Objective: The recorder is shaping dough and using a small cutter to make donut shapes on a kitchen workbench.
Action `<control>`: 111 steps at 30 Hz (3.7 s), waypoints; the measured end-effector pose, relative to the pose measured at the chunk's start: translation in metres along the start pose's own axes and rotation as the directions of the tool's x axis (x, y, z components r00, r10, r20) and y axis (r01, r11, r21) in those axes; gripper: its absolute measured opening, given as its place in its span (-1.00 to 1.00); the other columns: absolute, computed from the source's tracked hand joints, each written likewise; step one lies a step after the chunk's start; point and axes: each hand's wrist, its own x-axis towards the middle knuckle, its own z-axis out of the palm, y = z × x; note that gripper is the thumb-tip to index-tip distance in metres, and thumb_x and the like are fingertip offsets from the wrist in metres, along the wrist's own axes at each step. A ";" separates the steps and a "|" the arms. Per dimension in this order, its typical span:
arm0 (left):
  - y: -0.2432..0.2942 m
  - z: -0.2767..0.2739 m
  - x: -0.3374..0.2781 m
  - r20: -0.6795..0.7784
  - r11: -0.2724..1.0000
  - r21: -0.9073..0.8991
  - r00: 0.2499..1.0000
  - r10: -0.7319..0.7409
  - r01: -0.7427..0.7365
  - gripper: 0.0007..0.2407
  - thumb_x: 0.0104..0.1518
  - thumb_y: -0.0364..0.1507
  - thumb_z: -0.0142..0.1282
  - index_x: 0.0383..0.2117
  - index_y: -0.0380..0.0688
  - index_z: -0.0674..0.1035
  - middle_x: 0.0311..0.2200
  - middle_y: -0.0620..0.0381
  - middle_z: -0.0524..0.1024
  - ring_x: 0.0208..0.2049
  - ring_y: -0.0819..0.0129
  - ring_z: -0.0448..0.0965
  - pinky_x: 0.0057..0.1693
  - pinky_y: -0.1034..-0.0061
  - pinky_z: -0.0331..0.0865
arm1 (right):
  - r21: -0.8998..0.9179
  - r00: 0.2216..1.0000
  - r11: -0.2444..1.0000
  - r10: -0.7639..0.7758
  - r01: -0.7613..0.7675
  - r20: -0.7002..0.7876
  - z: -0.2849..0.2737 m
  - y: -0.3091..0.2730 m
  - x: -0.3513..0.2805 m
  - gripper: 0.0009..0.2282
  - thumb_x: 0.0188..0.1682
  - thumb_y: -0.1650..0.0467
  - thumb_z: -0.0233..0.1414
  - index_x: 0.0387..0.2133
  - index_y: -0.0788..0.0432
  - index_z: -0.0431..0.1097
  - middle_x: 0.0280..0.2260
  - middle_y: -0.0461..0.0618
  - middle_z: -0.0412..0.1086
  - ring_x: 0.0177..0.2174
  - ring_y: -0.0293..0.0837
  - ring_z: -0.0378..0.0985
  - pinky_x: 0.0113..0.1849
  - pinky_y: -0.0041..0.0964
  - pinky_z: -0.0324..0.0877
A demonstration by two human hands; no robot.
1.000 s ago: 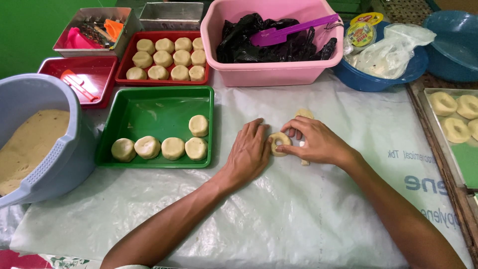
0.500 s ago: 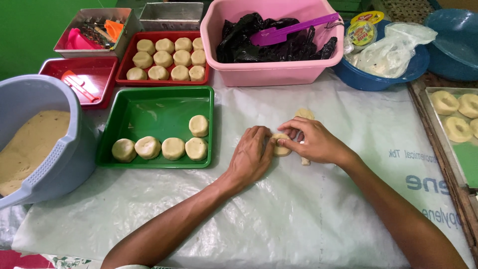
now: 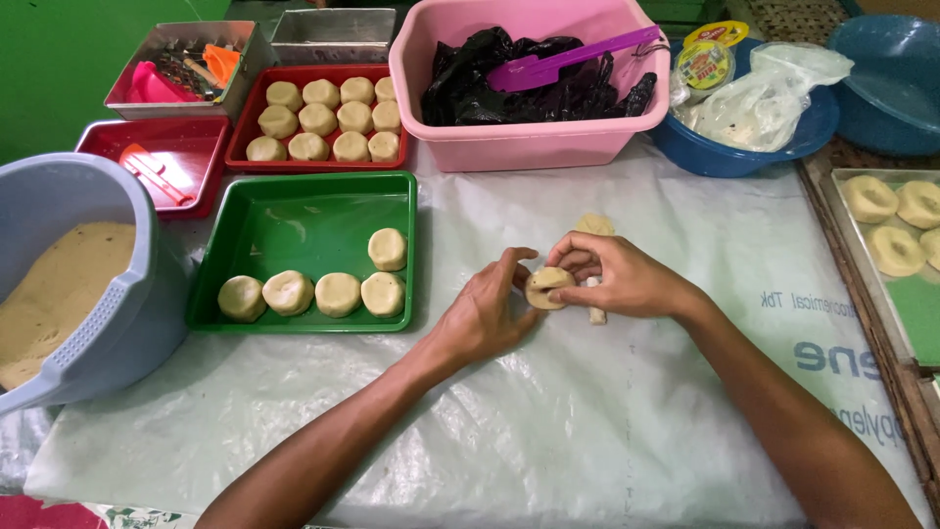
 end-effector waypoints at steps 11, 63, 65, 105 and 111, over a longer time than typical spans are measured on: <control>0.002 -0.004 0.004 -0.072 0.950 -0.294 0.988 -0.133 0.107 -0.35 -0.04 -0.62 0.32 0.25 -0.20 0.26 -0.27 -0.11 0.62 -0.22 0.20 0.65 0.02 0.45 0.57 | 0.035 0.999 0.999 0.004 -0.006 0.045 -0.002 -0.009 -0.005 -0.82 -0.06 0.46 0.23 -0.19 0.23 0.54 -0.32 -0.03 0.61 -0.30 -0.26 0.54 -0.15 -0.38 0.51; 0.134 0.170 0.131 0.319 0.926 -0.281 0.885 0.339 -0.253 -0.72 0.11 -0.45 0.16 -0.06 -0.29 0.54 -0.10 -0.04 0.58 -0.19 0.21 0.64 -0.06 0.43 0.55 | 0.482 0.462 0.860 0.363 0.167 -0.809 -0.223 0.088 -0.243 -0.83 0.14 0.48 -0.02 -0.07 0.30 0.41 -0.15 0.01 0.48 -0.32 -0.30 0.55 -0.24 -0.59 0.56; 0.140 0.185 0.131 0.310 0.903 -0.265 0.857 0.412 -0.339 -0.72 0.10 -0.48 0.17 -0.07 -0.31 0.53 -0.07 -0.07 0.57 -0.14 0.14 0.63 0.00 0.39 0.52 | 0.457 0.400 0.875 0.365 0.160 -0.841 -0.239 0.121 -0.257 -0.84 0.13 0.47 -0.01 -0.08 0.28 0.42 -0.13 0.01 0.48 -0.26 -0.26 0.57 -0.19 -0.52 0.58; 0.144 0.216 0.131 0.560 0.945 -0.212 0.761 0.327 -0.249 -0.69 0.19 -0.45 0.08 0.07 -0.27 0.49 0.04 -0.24 0.45 0.03 -0.14 0.58 -0.01 0.17 0.56 | 0.232 0.177 0.955 0.265 -0.185 -0.948 -0.281 0.257 -0.242 -0.74 0.06 0.38 0.20 -0.04 0.25 0.43 -0.29 0.16 0.51 -0.36 -0.13 0.65 -0.33 -0.31 0.64; 0.139 0.216 0.124 0.458 0.928 -0.207 0.807 0.373 -0.311 -0.69 0.09 -0.47 0.15 -0.02 -0.30 0.52 0.09 -0.14 0.45 -0.07 0.01 0.60 0.00 0.27 0.51 | 0.175 0.186 0.848 0.303 -0.499 -0.935 -0.270 0.209 -0.243 -0.71 -0.01 0.30 0.11 -0.11 0.21 0.55 -0.29 -0.05 0.49 -0.33 -0.21 0.42 -0.26 -0.35 0.35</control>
